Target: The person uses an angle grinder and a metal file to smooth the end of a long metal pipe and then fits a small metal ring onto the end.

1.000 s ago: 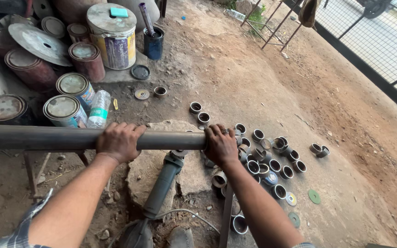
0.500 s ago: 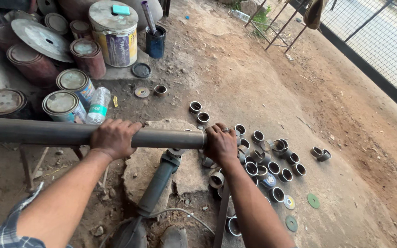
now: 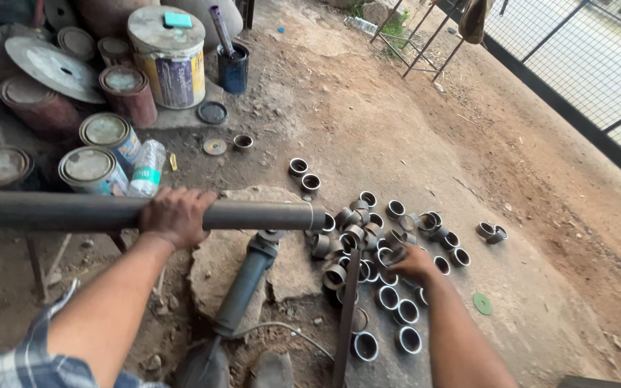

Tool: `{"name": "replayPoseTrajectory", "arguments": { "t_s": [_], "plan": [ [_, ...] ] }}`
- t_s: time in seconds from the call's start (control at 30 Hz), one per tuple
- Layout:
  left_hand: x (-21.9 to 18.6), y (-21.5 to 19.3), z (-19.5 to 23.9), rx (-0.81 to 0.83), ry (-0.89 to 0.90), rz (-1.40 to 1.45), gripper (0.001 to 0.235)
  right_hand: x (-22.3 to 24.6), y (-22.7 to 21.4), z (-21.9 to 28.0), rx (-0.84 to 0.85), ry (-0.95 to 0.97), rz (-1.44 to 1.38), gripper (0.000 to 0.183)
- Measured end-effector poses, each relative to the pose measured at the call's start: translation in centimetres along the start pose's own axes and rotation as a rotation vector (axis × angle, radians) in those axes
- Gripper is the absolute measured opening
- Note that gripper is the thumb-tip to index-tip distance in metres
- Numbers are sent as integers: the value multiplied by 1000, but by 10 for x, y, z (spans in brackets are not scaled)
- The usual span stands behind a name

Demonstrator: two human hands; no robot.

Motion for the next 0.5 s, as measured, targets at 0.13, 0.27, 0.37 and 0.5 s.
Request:
{"name": "replayPoseTrajectory", "arguments": {
  "t_s": [0.13, 0.27, 0.37, 0.5],
  "plan": [
    [-1, -3, 4, 89, -48, 40, 45, 67, -16, 36, -64, -201, 101, 86],
    [-5, -11, 2, 136, -74, 62, 51, 136, -89, 123, -45, -160, 228, 90],
    [-4, -14, 6, 182, -96, 62, 49, 168, -105, 204, -14, -276, 96, 83],
    [-7, -8, 3, 185, -135, 85, 62, 190, -82, 279, 108, -530, -488, 80]
  ]
}}
Point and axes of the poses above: each hand's wrist, its own z-axis away from the middle knuckle, its own y-axis out of the palm, x = y × z, the point moved 3 cm from there along -z, towards the middle knuckle, and after that the axes turned 5 degrees about y, right-handed, at the moved point
